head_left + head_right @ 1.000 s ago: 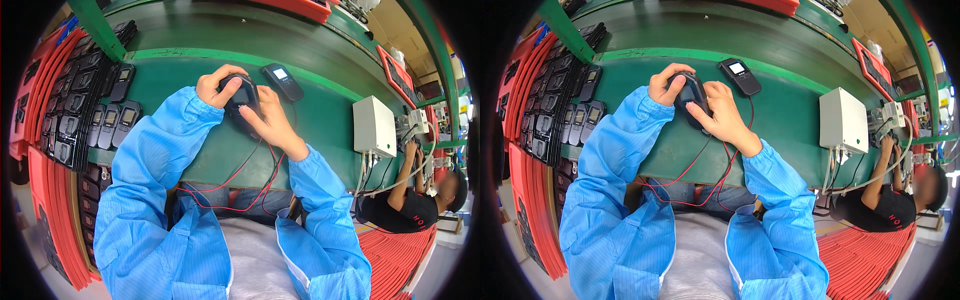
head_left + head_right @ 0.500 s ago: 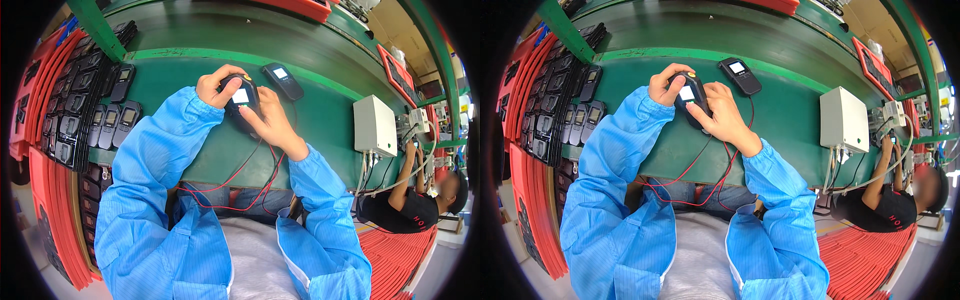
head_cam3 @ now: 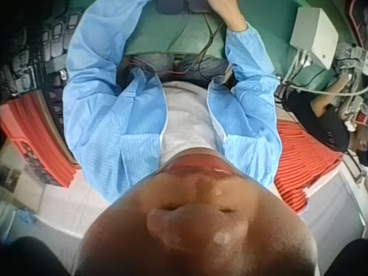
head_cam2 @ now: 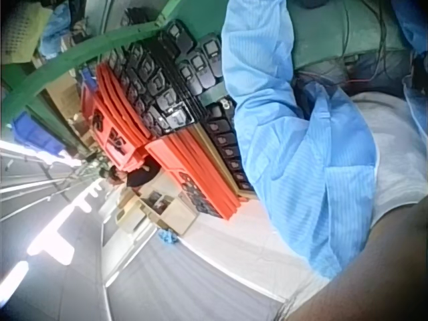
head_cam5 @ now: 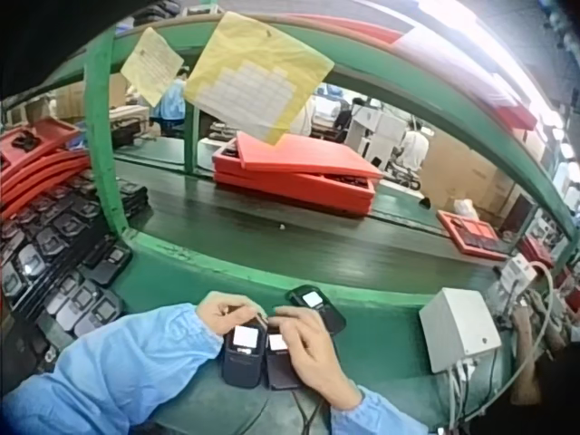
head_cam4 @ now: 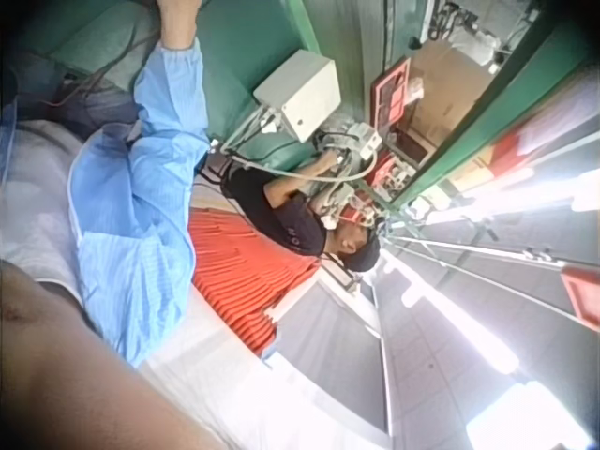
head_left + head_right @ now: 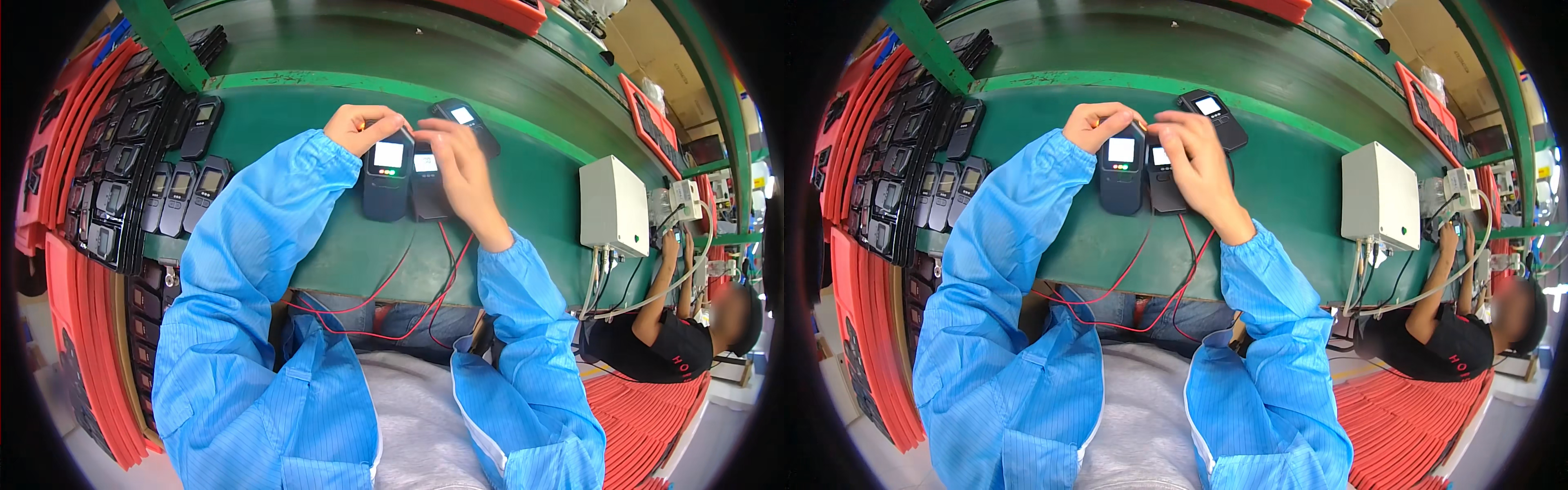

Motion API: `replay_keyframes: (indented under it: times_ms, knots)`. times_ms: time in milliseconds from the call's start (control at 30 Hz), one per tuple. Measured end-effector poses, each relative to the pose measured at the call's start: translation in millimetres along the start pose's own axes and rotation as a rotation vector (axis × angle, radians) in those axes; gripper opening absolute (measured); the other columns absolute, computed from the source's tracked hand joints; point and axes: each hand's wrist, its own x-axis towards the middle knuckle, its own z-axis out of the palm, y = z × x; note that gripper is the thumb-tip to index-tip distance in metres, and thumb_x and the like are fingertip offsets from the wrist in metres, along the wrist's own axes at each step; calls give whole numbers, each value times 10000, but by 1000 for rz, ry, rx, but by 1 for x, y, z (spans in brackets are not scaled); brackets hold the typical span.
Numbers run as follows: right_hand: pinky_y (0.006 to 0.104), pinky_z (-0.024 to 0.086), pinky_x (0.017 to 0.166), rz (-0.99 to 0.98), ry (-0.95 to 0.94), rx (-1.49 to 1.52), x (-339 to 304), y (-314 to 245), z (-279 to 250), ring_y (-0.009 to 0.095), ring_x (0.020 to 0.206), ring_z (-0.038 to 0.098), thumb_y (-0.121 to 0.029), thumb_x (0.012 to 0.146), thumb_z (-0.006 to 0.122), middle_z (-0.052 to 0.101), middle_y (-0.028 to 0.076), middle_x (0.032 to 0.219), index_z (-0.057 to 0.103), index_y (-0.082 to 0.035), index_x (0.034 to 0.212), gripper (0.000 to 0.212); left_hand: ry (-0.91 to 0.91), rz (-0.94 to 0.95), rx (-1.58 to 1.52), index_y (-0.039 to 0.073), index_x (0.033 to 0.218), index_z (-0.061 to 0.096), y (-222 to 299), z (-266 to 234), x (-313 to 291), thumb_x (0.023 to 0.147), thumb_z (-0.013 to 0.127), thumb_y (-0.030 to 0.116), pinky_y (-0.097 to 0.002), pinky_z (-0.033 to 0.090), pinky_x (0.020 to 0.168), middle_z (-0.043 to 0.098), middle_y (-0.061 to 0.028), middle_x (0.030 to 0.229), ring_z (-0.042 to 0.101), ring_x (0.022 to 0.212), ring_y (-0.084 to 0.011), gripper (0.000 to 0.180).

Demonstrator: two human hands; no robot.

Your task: Assembling and testing electronic handheld devices on a production line.

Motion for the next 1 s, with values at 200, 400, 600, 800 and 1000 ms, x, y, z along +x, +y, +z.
replay_keyframes:
  times_ms: [200,400,600,800,1000]
  knots:
    - [377,438,926,46,303,-538,6,19,-32,283,1118,528,-266,855,682,604,127,1143,657,-35,1103,340,-148,-111,61,-16,931,707,10,-4,-1,973,517,192,-245,495,718,696,-51,841,620,771,-95,285]
    - [386,476,855,245,336,-672,4,35,-37,298,1018,575,-358,776,761,628,151,1101,650,-19,1090,475,-148,-173,181,1,874,716,9,-5,-1,964,520,195,-260,483,684,684,-58,793,602,731,-100,290]
    - [339,498,776,572,143,-325,4,29,-38,222,874,630,-408,823,714,650,137,987,630,16,1059,492,-160,63,375,23,855,721,6,-6,1,953,525,199,-296,463,673,633,-55,727,582,734,-143,281]
    - [279,484,742,563,163,13,6,34,-33,138,876,617,-387,941,587,639,78,949,608,12,1069,421,-181,25,500,49,850,723,5,-6,0,941,544,199,-324,456,671,602,-70,720,569,733,-191,251]
    - [270,466,793,549,284,235,4,32,-26,154,869,625,-382,1008,446,648,81,966,578,8,1116,425,-133,28,555,57,850,716,0,0,0,937,560,218,-335,455,665,603,-83,720,569,725,-210,241]
